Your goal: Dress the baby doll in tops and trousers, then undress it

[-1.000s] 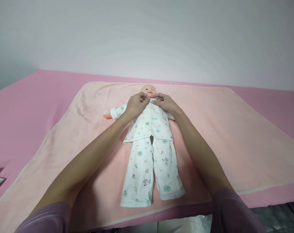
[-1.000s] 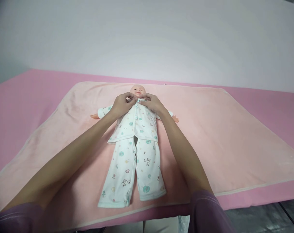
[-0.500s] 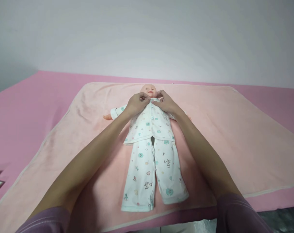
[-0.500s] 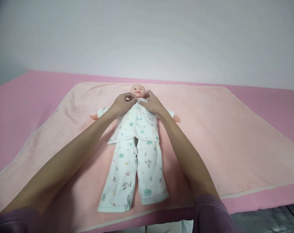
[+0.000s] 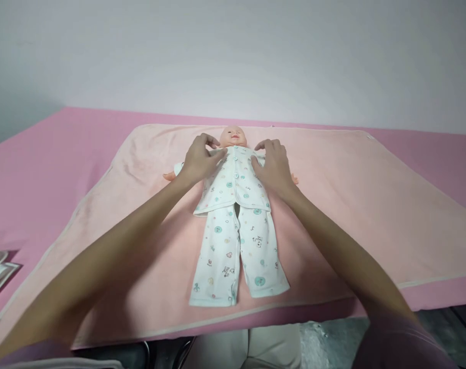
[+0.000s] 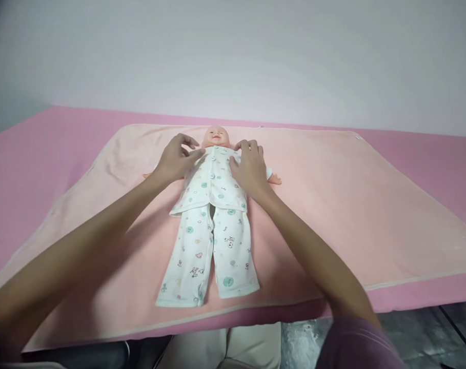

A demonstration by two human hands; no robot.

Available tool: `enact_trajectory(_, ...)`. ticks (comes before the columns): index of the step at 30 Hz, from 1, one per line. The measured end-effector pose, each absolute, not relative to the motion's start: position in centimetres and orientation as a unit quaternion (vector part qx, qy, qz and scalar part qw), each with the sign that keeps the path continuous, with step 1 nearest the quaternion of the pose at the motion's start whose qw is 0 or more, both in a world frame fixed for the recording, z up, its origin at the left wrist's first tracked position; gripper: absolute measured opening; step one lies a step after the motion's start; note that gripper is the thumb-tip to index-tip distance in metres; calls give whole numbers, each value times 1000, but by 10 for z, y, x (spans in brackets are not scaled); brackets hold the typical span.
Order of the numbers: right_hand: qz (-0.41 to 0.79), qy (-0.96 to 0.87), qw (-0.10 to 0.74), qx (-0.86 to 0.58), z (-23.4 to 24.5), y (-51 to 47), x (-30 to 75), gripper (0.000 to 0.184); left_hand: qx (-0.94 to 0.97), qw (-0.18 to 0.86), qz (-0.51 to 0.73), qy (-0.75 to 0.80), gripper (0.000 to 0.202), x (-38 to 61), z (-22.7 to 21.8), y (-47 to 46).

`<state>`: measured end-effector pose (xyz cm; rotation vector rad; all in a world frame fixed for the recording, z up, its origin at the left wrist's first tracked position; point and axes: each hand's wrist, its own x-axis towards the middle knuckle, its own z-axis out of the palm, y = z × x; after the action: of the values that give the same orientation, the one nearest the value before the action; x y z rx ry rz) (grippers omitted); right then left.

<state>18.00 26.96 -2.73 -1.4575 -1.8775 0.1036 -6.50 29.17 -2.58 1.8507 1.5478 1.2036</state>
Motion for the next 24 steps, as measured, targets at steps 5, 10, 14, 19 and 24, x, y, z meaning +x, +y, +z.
enact_trajectory(5, 77, -797, 260, -540, -34, 138, 235, 21, 777, 187, 293, 524, 33, -122, -33, 170)
enact_trajectory(10, 50, -791, 187, -580, -59, 109, 233, 27, 786, 118, 219, 567, 37, -119, -65, 139)
enact_trajectory(14, 31, -767, 164, -620, -57, 130, 219, 17, 767, 71, 243, 590, 23, -105, -70, 150)
enact_trajectory(19, 100, -752, 214, -615, -62, 94, 231, 38, 742, 104, 260, 609, 34, -111, -61, 102)
enact_trajectory(24, 285, -690, 247, -617, -70, 67, 207, 54, 729, 259, 232, 590, 55, -78, -66, 76)
